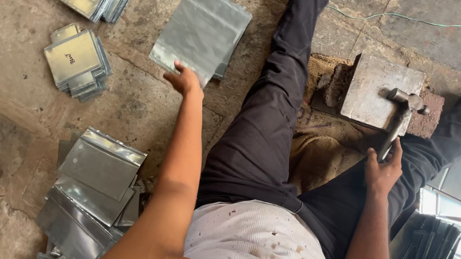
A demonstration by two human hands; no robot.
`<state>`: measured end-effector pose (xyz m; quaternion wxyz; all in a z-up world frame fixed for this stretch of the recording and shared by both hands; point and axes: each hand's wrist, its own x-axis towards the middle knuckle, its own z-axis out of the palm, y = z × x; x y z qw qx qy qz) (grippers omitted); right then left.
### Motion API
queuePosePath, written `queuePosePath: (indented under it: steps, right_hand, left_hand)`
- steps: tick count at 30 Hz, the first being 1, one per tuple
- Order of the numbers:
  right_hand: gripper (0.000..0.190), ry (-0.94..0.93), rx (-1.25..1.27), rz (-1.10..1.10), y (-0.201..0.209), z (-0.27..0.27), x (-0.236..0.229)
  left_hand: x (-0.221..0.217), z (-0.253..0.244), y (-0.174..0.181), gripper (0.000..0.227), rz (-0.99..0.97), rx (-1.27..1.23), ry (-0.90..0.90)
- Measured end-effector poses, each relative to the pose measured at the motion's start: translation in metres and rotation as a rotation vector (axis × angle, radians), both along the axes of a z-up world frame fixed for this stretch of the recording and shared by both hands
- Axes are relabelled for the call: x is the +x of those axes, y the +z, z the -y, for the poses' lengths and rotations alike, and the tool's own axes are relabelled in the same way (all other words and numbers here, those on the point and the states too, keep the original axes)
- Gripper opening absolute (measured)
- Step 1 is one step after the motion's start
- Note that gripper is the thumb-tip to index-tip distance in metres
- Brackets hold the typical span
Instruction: The person sits on the floor and uses a hammer to strike a rectangular metal sheet placed on a brick. They repeatedly hit the sheet to flatten or shape it, then move the finished piece aside and pick up a new one from a nearby stack.
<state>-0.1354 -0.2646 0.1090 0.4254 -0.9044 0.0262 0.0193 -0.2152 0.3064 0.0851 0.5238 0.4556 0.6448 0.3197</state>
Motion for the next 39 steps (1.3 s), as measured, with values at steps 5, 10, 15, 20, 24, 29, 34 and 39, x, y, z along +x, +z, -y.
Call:
queuePosePath:
  steps: [5,10,15,20,24,29,34,39]
  right_hand:
    - [0.071,-0.027,0.017,-0.009,-0.001,-0.003,-0.004]
    - [0.059,0.058,-0.011,0.117,0.008,-0.005,0.013]
    - [0.050,0.110,-0.088,-0.123,0.030,0.007,0.038]
    - [0.035,-0.154,-0.004,0.100,0.025,0.066,0.020]
    - [0.056,-0.432,-0.278,0.142,-0.024,0.164,-0.023]
    - [0.104,-0.755,-0.469,-0.223,-0.063,0.279,-0.087]
    - [0.128,-0.813,-0.465,-0.670,-0.068,0.302,-0.130]
    - [0.116,-0.702,-0.576,-0.665,-0.074,0.242,-0.152]
  left_hand:
    - [0.035,-0.003,0.005,0.103,-0.311,-0.269,-0.070]
    - [0.013,0.053,-0.040,0.091,-0.545,-0.012,-0.400]
    - [0.011,0.092,-0.044,0.077,-0.507,0.369,-0.593]
    - [0.039,0.124,0.036,0.054,-0.041,0.612,-0.867]
    - [0.048,0.206,0.096,0.046,0.184,0.534,-1.298]
    - [0.038,0.289,0.111,0.053,0.136,0.232,-1.679]
    - [0.038,0.340,0.070,0.053,0.101,0.218,-1.740]
    - [0.031,0.342,0.043,0.052,-0.086,0.185,-1.839]
